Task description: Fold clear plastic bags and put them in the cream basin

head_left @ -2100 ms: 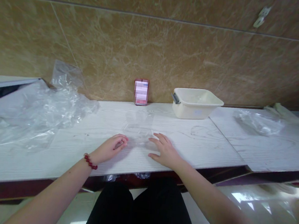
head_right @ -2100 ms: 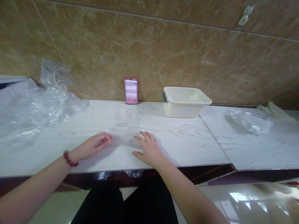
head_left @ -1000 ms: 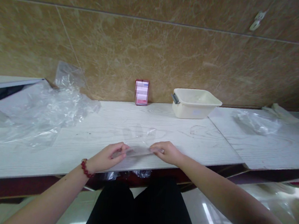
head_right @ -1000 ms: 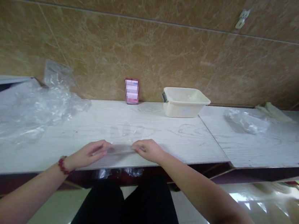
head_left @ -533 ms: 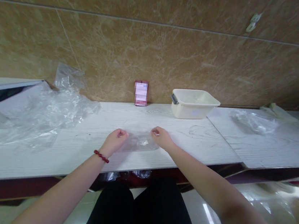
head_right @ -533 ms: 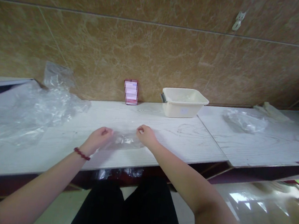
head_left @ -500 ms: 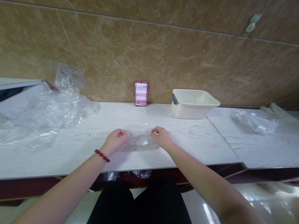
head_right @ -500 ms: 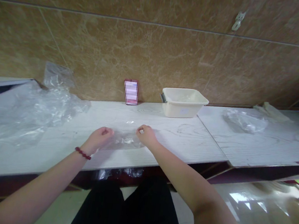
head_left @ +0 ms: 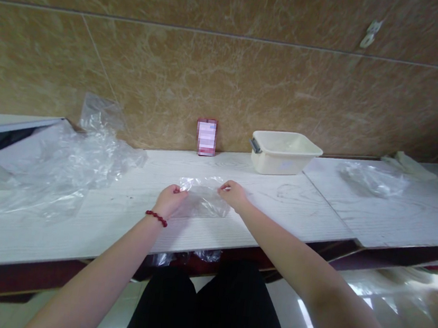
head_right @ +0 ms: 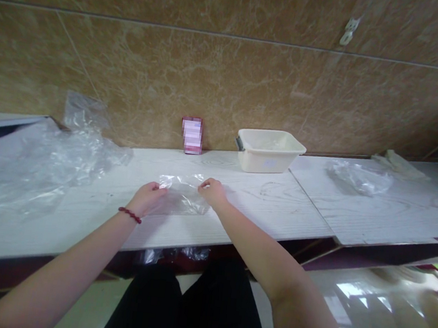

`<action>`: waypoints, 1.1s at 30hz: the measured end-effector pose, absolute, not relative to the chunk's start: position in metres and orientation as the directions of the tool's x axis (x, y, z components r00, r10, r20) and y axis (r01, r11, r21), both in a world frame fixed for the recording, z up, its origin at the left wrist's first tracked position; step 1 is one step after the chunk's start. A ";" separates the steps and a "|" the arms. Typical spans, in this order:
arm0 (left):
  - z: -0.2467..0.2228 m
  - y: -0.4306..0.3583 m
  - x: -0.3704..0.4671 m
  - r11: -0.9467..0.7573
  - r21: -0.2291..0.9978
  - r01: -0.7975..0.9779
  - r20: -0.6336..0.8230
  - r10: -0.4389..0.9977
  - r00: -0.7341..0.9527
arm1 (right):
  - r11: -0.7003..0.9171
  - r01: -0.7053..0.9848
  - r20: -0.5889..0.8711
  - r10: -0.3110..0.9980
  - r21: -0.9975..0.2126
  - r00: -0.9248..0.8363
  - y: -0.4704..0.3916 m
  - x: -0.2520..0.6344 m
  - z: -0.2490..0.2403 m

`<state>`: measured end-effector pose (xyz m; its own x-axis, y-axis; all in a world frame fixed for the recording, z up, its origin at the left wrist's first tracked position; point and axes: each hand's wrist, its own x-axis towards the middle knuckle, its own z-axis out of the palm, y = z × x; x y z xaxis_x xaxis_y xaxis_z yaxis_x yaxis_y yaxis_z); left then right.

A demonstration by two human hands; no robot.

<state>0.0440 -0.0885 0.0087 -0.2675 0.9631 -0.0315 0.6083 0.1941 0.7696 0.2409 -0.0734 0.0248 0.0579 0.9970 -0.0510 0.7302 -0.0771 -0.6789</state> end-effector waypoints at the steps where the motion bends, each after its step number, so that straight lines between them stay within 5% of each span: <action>1: 0.008 -0.086 0.043 0.189 0.761 0.621 -0.024 0.964 -0.264 | -0.074 0.739 -0.046 0.997 -0.670 0.058 -0.071 0.240 0.023; 13: 0.009 -0.060 0.037 0.153 0.694 0.704 -0.060 0.986 -0.155 | -0.017 0.840 0.026 0.999 -0.542 0.036 -0.044 0.239 0.011; 19: 0.009 -0.051 0.038 0.147 0.674 0.724 -0.076 0.989 -0.131 | -0.084 0.838 -0.078 0.996 -0.540 0.049 -0.037 0.243 0.015; 33: 0.011 -0.057 0.043 0.053 0.518 0.854 0.060 0.993 -0.098 | -0.006 0.898 0.015 1.000 -0.439 0.014 -0.032 0.246 0.002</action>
